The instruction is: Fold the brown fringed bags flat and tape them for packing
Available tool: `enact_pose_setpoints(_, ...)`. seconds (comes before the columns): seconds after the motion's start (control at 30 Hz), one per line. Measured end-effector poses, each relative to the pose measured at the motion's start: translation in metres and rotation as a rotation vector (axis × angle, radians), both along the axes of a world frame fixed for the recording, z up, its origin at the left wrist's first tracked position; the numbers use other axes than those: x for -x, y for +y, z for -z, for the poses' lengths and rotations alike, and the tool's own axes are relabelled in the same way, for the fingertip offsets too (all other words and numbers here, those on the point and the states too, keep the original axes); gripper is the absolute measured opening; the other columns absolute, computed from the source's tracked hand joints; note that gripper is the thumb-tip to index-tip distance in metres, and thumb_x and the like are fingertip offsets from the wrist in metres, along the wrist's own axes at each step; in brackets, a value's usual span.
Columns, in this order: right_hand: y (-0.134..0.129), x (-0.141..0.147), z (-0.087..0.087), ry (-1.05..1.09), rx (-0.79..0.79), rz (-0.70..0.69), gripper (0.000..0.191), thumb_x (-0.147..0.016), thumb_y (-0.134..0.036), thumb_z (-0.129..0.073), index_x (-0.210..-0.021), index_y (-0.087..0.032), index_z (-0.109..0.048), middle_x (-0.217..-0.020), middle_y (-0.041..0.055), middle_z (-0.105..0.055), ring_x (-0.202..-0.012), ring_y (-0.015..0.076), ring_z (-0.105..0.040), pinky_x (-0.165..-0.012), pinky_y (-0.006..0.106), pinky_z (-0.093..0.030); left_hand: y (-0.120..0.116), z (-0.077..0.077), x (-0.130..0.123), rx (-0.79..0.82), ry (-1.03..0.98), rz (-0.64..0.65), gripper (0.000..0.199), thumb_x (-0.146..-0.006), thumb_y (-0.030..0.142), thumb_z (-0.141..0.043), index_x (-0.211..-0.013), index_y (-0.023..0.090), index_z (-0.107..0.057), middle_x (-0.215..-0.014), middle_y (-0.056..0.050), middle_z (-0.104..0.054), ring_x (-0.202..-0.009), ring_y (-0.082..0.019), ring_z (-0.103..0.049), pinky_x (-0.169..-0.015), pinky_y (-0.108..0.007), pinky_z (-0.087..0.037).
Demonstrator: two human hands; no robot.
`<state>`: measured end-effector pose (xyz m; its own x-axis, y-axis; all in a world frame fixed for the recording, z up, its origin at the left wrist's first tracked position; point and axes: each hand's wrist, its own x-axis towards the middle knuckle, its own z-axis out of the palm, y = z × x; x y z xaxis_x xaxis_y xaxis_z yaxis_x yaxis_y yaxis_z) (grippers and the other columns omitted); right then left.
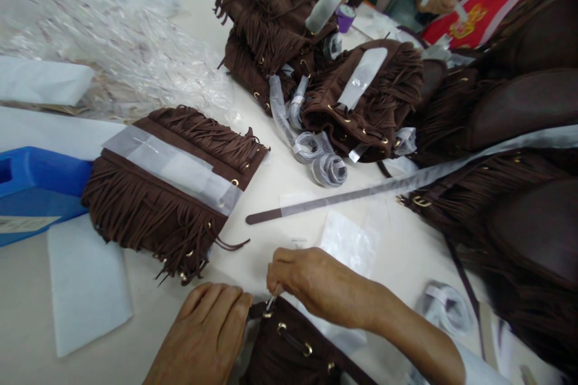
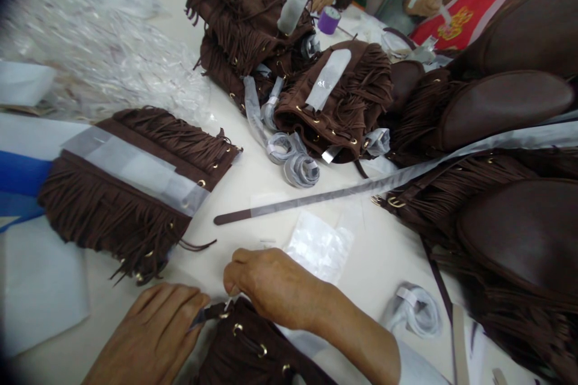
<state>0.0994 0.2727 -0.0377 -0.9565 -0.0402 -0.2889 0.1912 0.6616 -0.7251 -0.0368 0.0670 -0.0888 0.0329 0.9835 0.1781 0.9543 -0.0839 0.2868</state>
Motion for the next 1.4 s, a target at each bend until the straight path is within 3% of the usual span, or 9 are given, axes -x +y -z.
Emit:
enact_pose_setpoints(0.63,-0.016,-0.003,0.019,-0.028,0.013,0.012,0.02,-0.085,-0.005,-0.05,-0.096,-0.018,-0.061,-0.093,0.003,-0.061,-0.082,0.0129,-0.059,-0.074,0.022,-0.046,0.01,-0.008,0.004,0.014,-0.054,0.005,0.024,-0.085,0.014,-0.048,-0.105,0.015,-0.062,-0.097,-0.006,-0.064,-0.092,-0.023,-0.054,-0.089,-0.04,-0.035)
enact_pose_setpoints(0.77,-0.019,-0.006,0.013,-0.042,-0.046,-0.021,0.022,-0.085,-0.006,-0.049,-0.099,-0.018,-0.062,-0.093,0.0037,-0.062,-0.083,0.0145,-0.06,-0.074,0.024,-0.046,0.015,-0.014,0.005,0.047,-0.082,0.002,0.027,-0.085,0.014,-0.048,-0.109,0.015,-0.06,-0.105,-0.008,-0.062,-0.097,-0.024,-0.053,-0.089,-0.04,-0.037)
enact_pose_setpoints(0.93,-0.028,-0.008,0.002,-0.065,-0.112,0.016,0.014,-0.093,-0.02,-0.048,-0.095,-0.016,-0.061,-0.092,0.0062,-0.063,-0.086,0.0175,-0.06,-0.074,0.027,-0.047,0.027,-0.018,0.005,0.116,-0.099,-0.012,0.031,-0.083,0.01,-0.05,-0.112,0.014,-0.058,-0.114,-0.009,-0.059,-0.105,-0.026,-0.052,-0.093,-0.044,-0.041)
enact_pose_setpoints(1.03,-0.035,-0.007,0.002,-0.067,-0.174,0.049,0.013,-0.091,-0.015,-0.047,-0.092,-0.015,-0.06,-0.093,0.0073,-0.063,-0.087,0.0185,-0.059,-0.075,0.028,-0.046,0.025,-0.013,0.003,-0.013,-0.037,-0.068,0.039,-0.082,0.007,-0.056,-0.121,0.01,-0.055,-0.126,-0.016,-0.053,-0.121,-0.032,-0.047,-0.1,-0.05,-0.04)
enact_pose_setpoints(1.1,-0.038,-0.007,0.004,-0.063,-0.145,0.094,0.013,-0.091,-0.015,-0.046,-0.093,-0.015,-0.059,-0.095,0.0066,-0.063,-0.087,0.0172,-0.059,-0.076,0.027,-0.046,0.017,-0.008,0.0,-0.168,-0.005,-0.135,0.042,-0.081,0.005,-0.06,-0.123,0.01,-0.055,-0.124,-0.016,-0.053,-0.124,-0.034,-0.045,-0.102,-0.052,-0.04)
enact_pose_setpoints(1.2,-0.04,-0.01,0.007,-0.074,-0.071,0.186,0.012,-0.092,-0.017,-0.047,-0.093,-0.017,-0.059,-0.095,0.0042,-0.062,-0.086,0.0148,-0.06,-0.076,0.024,-0.046,-0.001,-0.002,-0.007,-0.295,-0.015,-0.141,0.02,-0.085,0.01,-0.06,-0.104,0.016,-0.064,-0.094,-0.007,-0.062,-0.096,-0.024,-0.06,-0.085,-0.039,-0.048)
enact_pose_setpoints(1.3,-0.04,-0.014,0.01,-0.083,-0.044,0.228,0.012,-0.092,-0.019,-0.048,-0.093,-0.018,-0.06,-0.096,0.0036,-0.061,-0.088,0.015,-0.06,-0.078,0.024,-0.046,-0.014,0.002,-0.017,-0.129,-0.147,-0.107,0.018,-0.094,0.02,-0.049,-0.098,0.019,-0.066,-0.078,-0.002,-0.067,-0.068,-0.015,-0.063,-0.065,-0.027,-0.049)
enact_pose_setpoints(1.4,-0.04,-0.015,0.013,-0.086,-0.028,0.243,0.012,-0.093,-0.02,-0.048,-0.093,-0.018,-0.06,-0.096,0.0037,-0.061,-0.088,0.0151,-0.06,-0.079,0.024,-0.046,-0.014,0.003,-0.027,0.192,-0.435,-0.244,0.028,-0.096,0.031,-0.044,-0.113,0.022,-0.064,-0.098,-0.002,-0.074,-0.081,-0.014,-0.071,-0.073,-0.023,-0.052)
